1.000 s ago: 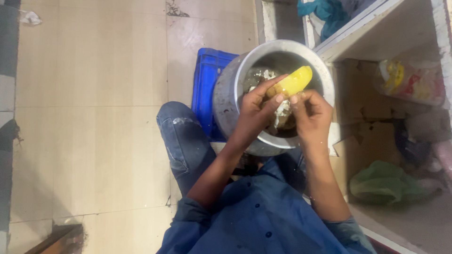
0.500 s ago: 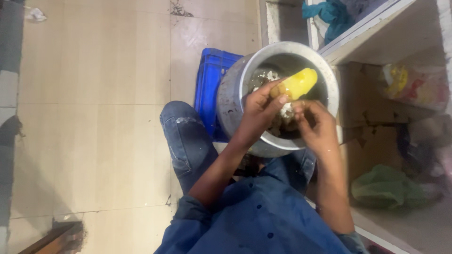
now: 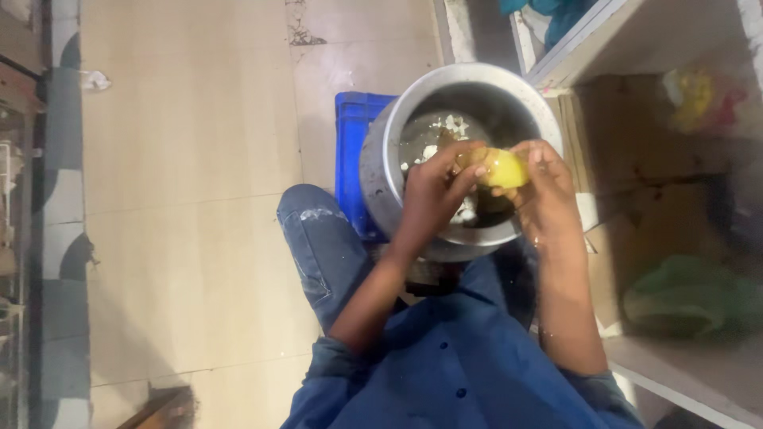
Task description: The person peels the skin off of several potatoes by hand and places the peeled pieces into a large pot.
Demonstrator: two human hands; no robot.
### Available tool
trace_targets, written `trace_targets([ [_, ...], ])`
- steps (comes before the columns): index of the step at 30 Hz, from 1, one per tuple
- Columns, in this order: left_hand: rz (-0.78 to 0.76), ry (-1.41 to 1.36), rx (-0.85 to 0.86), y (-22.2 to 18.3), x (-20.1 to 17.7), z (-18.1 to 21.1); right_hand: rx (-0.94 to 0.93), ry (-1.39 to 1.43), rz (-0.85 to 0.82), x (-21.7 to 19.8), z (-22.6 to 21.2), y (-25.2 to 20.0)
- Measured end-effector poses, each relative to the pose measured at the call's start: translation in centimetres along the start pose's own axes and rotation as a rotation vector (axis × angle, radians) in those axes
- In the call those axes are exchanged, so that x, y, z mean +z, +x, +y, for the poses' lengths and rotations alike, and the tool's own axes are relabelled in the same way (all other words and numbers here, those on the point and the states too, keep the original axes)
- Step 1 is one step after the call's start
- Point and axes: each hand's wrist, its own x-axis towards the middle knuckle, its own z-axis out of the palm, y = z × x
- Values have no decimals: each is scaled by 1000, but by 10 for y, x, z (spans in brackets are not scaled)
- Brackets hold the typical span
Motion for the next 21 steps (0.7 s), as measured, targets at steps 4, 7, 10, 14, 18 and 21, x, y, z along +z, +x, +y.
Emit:
trace_targets([
  [4,16,-69,58,-3,-1,-3,11,73,70,6,4,-3],
  [7,46,-7,135,-4,-1,-3,33,92,153,3,9,2],
  [10,66,51,131,-4,0,0,-5,17,242,1,14,2],
  [14,87,103,102,-5,1,2,23,5,71,2,5,-4],
  [18,203,116,83,-9,5,5,110,46,-99,-2,-7,-9],
  [21,237,229,128,-13,8,3,173,-132,-151,-7,-8,-8],
])
